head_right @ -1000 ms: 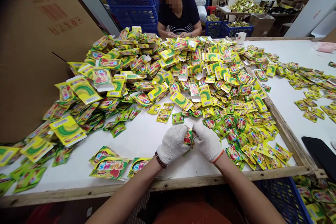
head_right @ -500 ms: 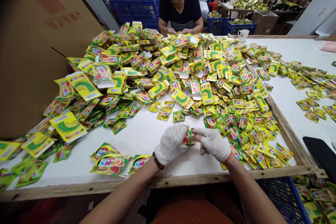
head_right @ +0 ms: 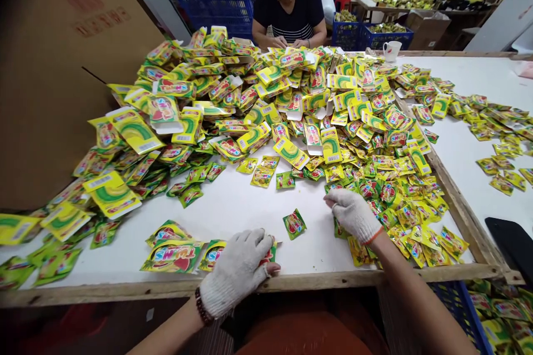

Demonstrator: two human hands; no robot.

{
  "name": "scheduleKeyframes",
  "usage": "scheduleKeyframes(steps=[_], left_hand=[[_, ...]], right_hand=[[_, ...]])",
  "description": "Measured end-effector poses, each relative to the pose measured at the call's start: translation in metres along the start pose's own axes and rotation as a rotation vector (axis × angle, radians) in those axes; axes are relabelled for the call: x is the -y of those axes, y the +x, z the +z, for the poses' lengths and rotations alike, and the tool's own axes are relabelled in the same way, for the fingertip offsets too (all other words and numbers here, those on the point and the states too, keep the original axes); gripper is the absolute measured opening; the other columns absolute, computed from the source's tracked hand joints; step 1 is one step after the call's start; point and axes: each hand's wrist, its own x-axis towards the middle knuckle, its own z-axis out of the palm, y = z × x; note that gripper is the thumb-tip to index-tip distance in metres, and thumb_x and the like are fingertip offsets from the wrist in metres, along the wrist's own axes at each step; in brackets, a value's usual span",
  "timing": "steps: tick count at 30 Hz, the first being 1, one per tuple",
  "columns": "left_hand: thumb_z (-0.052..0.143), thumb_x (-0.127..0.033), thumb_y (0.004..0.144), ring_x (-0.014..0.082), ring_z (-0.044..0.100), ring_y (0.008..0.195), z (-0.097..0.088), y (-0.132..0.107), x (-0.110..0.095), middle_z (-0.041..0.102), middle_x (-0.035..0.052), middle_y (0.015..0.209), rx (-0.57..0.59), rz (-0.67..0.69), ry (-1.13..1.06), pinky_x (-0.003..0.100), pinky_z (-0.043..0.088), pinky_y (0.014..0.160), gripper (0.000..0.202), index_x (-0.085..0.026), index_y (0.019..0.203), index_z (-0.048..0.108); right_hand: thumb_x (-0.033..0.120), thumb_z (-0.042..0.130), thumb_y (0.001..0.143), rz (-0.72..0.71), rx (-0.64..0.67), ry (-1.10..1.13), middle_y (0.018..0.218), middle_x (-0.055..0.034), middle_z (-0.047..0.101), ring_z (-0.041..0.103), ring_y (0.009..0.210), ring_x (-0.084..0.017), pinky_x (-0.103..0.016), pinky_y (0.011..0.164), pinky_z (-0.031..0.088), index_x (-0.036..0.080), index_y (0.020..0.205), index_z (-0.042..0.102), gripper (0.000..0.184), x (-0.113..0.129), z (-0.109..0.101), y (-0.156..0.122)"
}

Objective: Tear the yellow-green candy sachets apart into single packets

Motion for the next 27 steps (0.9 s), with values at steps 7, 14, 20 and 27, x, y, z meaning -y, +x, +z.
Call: scheduleKeyframes(steps=[7,14,20,27], left_hand=[[0.053,-0.041,0.092,0.0264,0.059,0.095,-0.019,-0.016,0.042,0.061,0.0077,0.099,0.017,-0.069,-0.008,0.040,0.046,0.082,0.024,-0.020,0.088,0.065],[0.045,-0.017,0.090,0.0223,0.061,0.103,-0.044,0.085,0.061,0.061,0.0102,0.114,-0.158,-0.287,-0.094,0.033,0.046,0.089,0.018,-0.018,0.100,0.060],[0.068,-0.030,0.079,0.0304,0.064,0.105,-0.051,0.154,0.084,0.068,0.0165,0.110,-0.177,-0.575,-0.306,0.035,0.049,0.084,0.039,-0.014,0.113,0.059],[0.071,-0.035,0.075,0.0229,0.067,0.088,-0.035,0.118,0.062,0.072,0.0102,0.098,-0.472,-0.446,-1.007,0.033,0.054,0.075,0.038,-0.013,0.106,0.065]], right_hand=[[0.019,0.058,0.082,0.060,-0.007,-0.790,0.125,-0.0131,0.053,0.061,0.080,-0.020,-0.029,0.060,0.037,0.028,0.136,0.056,0.055,-0.018,-0.009,0.030],[0.026,0.066,0.079,0.089,0.060,-0.745,0.115,-0.0106,0.056,0.059,0.087,-0.022,-0.028,0.064,0.035,0.021,0.127,0.059,0.049,-0.008,-0.007,0.034],[0.014,0.056,0.076,0.054,0.007,-0.614,0.096,-0.0074,0.057,0.054,0.084,-0.018,-0.028,0.069,0.037,0.018,0.081,0.064,0.010,-0.018,-0.016,0.024],[0.041,0.058,0.080,0.198,-0.161,0.211,0.056,0.0034,0.050,0.046,0.053,-0.013,-0.024,0.050,0.033,0.022,0.069,0.044,0.026,-0.013,0.000,0.010]])
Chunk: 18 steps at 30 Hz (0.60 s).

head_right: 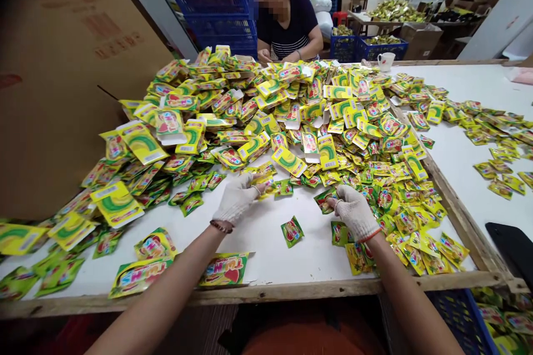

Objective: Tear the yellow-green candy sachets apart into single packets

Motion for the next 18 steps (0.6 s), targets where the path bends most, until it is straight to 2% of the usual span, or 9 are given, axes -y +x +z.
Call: scheduleKeyframes(steps=[3,7,10,14,18], left_hand=[[0.074,-0.040,0.070,0.0197,0.067,0.078,0.015,-0.033,-0.009,0.073,0.0092,0.092,0.141,-0.056,-0.321,0.030,0.055,0.068,0.043,-0.012,0.102,0.067],[0.077,-0.048,0.067,0.0163,0.065,0.070,0.039,-0.061,-0.021,0.073,0.0077,0.086,0.263,-0.121,-0.467,0.027,0.054,0.064,0.049,-0.010,0.098,0.071],[0.078,-0.053,0.066,0.0179,0.066,0.074,0.048,-0.069,-0.022,0.074,0.0087,0.091,0.312,-0.141,-0.536,0.029,0.055,0.066,0.055,-0.010,0.101,0.071],[0.077,-0.057,0.067,0.0205,0.067,0.077,0.047,-0.069,-0.022,0.074,0.0097,0.092,0.365,-0.196,-0.605,0.033,0.056,0.070,0.058,-0.010,0.101,0.071],[0.083,-0.045,0.063,0.0165,0.064,0.075,0.045,-0.066,-0.025,0.072,0.0062,0.087,0.373,-0.139,-0.560,0.028,0.053,0.069,0.048,-0.012,0.095,0.070]], right_hand=[[0.049,0.060,0.080,-0.012,0.055,0.188,0.056,0.0030,0.053,0.046,0.051,-0.012,-0.024,0.049,0.034,0.022,0.071,0.044,0.033,0.013,0.021,-0.005],[0.048,0.061,0.080,-0.175,0.017,0.175,0.065,0.0010,0.054,0.048,0.062,-0.013,-0.025,0.057,0.038,0.021,0.070,0.047,0.032,0.020,0.045,-0.007],[0.046,0.058,0.081,-0.180,0.031,0.158,0.063,0.0022,0.050,0.045,0.061,-0.013,-0.025,0.055,0.037,0.021,0.071,0.047,0.029,0.017,0.052,-0.006],[0.041,0.060,0.080,-0.157,0.031,0.110,0.060,0.0038,0.045,0.042,0.058,-0.012,-0.024,0.052,0.035,0.021,0.068,0.045,0.028,0.011,0.051,-0.006],[0.042,0.061,0.081,-0.134,0.017,0.158,0.064,0.0026,0.050,0.046,0.061,-0.013,-0.024,0.053,0.039,0.020,0.072,0.050,0.026,0.007,0.053,-0.008]])
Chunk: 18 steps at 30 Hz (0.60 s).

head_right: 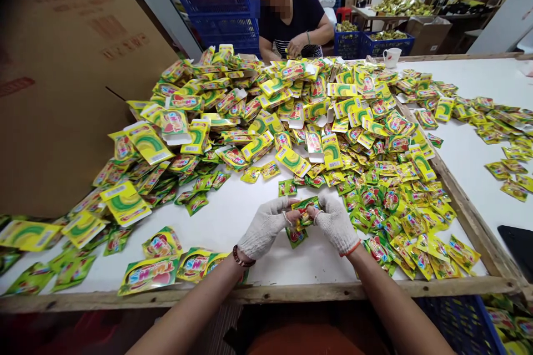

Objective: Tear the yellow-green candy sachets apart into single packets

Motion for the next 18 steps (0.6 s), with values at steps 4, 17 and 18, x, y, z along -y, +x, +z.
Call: scheduleKeyframes(steps=[4,17,18], left_hand=[[0.084,-0.038,0.059,0.0138,0.061,0.070,0.004,0.004,0.004,0.067,0.0016,0.078,-0.025,-0.013,-0.049,0.025,0.049,0.066,0.041,-0.014,0.084,0.063],[0.048,-0.009,0.081,0.0278,0.057,0.109,-0.027,0.086,-0.026,0.064,0.0149,0.112,0.106,0.657,1.215,0.044,0.045,0.097,0.029,-0.012,0.104,0.065],[0.050,-0.008,0.080,0.0309,0.052,0.118,-0.035,0.103,-0.030,0.060,0.0167,0.123,0.087,0.701,1.377,0.050,0.038,0.104,0.035,-0.014,0.111,0.063]], right_hand=[[0.043,0.065,0.080,-0.003,-0.016,0.106,0.073,-0.0003,0.056,0.053,0.067,-0.016,-0.027,0.058,0.047,0.020,0.082,0.054,0.026,0.001,0.003,-0.002],[0.035,0.059,0.079,0.134,0.090,0.277,0.086,-0.0019,0.061,0.060,0.066,-0.013,-0.025,0.051,0.056,0.019,0.100,0.056,0.027,0.010,-0.006,0.004],[0.035,0.059,0.078,0.129,0.069,0.273,0.084,-0.0016,0.060,0.060,0.065,-0.013,-0.025,0.050,0.056,0.019,0.100,0.057,0.027,0.008,-0.005,0.005]])
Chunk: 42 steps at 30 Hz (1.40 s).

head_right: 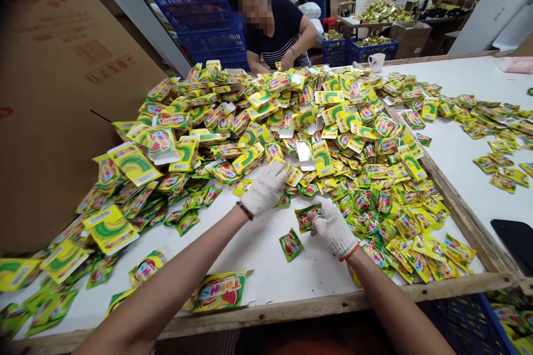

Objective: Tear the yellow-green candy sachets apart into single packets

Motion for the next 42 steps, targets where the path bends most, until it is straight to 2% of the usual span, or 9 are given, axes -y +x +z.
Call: scheduleKeyframes(steps=[5,9,13,16,20,25,31,37,42], left_hand=[[0.054,-0.014,0.083,0.0284,0.051,0.118,-0.007,0.034,0.037,0.060,0.0150,0.121,0.020,0.032,0.234,0.051,0.032,0.110,0.025,-0.017,0.105,0.064],[0.050,-0.021,0.088,0.0201,0.057,0.085,-0.029,0.016,0.016,0.063,0.0068,0.089,-0.001,-0.090,-0.075,0.032,0.046,0.081,0.015,-0.017,0.084,0.063],[0.045,-0.028,0.091,0.0161,0.055,0.071,-0.041,-0.027,-0.023,0.062,0.0023,0.079,0.227,-0.112,-0.462,0.026,0.045,0.066,0.023,-0.018,0.088,0.066],[0.048,-0.034,0.091,0.0209,0.060,0.084,-0.029,-0.058,-0.052,0.066,0.0067,0.094,0.205,-0.138,-0.381,0.032,0.048,0.075,0.028,-0.018,0.108,0.064],[0.073,-0.035,0.071,0.0330,0.058,0.104,0.007,-0.089,-0.080,0.061,0.0157,0.117,-0.022,-0.222,0.070,0.046,0.047,0.088,0.071,-0.014,0.134,0.047],[0.064,-0.023,0.072,0.0308,0.062,0.103,0.036,-0.100,-0.083,0.063,0.0153,0.113,-0.169,-0.249,0.102,0.044,0.050,0.087,0.062,-0.014,0.130,0.046],[0.060,-0.027,0.073,0.0280,0.064,0.095,0.028,-0.093,-0.077,0.066,0.0124,0.107,-0.075,-0.208,-0.005,0.041,0.053,0.084,0.051,-0.016,0.122,0.050],[0.060,-0.024,0.070,0.0289,0.063,0.092,0.028,-0.091,-0.083,0.066,0.0138,0.102,0.025,-0.150,-0.013,0.042,0.053,0.083,0.041,-0.015,0.109,0.056],[0.062,-0.027,0.072,0.0290,0.062,0.092,0.021,-0.092,-0.086,0.066,0.0127,0.104,0.066,-0.135,0.071,0.042,0.050,0.081,0.039,-0.017,0.109,0.058]], right_hand=[[0.035,0.060,0.078,-0.018,-0.021,0.058,0.081,-0.0018,0.061,0.060,0.065,-0.014,-0.026,0.052,0.057,0.019,0.101,0.057,0.028,0.001,-0.002,0.001],[0.038,0.060,0.080,-0.107,-0.106,0.061,0.096,-0.0060,0.066,0.061,0.071,-0.014,-0.026,0.058,0.056,0.020,0.096,0.057,0.024,0.011,-0.007,-0.005],[0.046,0.063,0.080,-0.134,-0.159,0.131,0.109,-0.0090,0.065,0.062,0.070,-0.013,-0.026,0.056,0.055,0.020,0.098,0.056,0.032,0.016,-0.011,-0.005],[0.052,0.066,0.078,-0.001,-0.117,0.145,0.083,-0.0029,0.064,0.058,0.058,-0.012,-0.026,0.051,0.054,0.019,0.100,0.055,0.041,0.013,-0.010,-0.002],[0.056,0.069,0.074,0.088,-0.124,0.160,0.076,0.0001,0.062,0.058,0.055,-0.012,-0.026,0.050,0.055,0.019,0.102,0.055,0.049,0.003,-0.003,-0.002],[0.059,0.059,0.082,0.023,-0.149,0.072,0.078,-0.0019,0.063,0.059,0.057,-0.014,-0.027,0.050,0.052,0.019,0.107,0.054,0.047,-0.001,0.001,-0.006],[0.037,0.056,0.088,-0.283,-0.129,-0.413,0.091,-0.0060,0.068,0.063,0.086,-0.022,-0.034,0.079,0.050,0.020,0.098,0.062,0.021,0.002,-0.012,-0.009],[0.029,0.057,0.087,-0.292,0.067,-0.578,0.086,-0.0043,0.068,0.059,0.081,-0.020,-0.031,0.076,0.046,0.020,0.093,0.065,0.014,0.008,-0.016,-0.005],[0.027,0.052,0.090,-0.345,0.052,-0.614,0.087,-0.0055,0.064,0.056,0.081,-0.020,-0.031,0.075,0.043,0.018,0.093,0.063,0.014,0.007,-0.013,-0.011]])
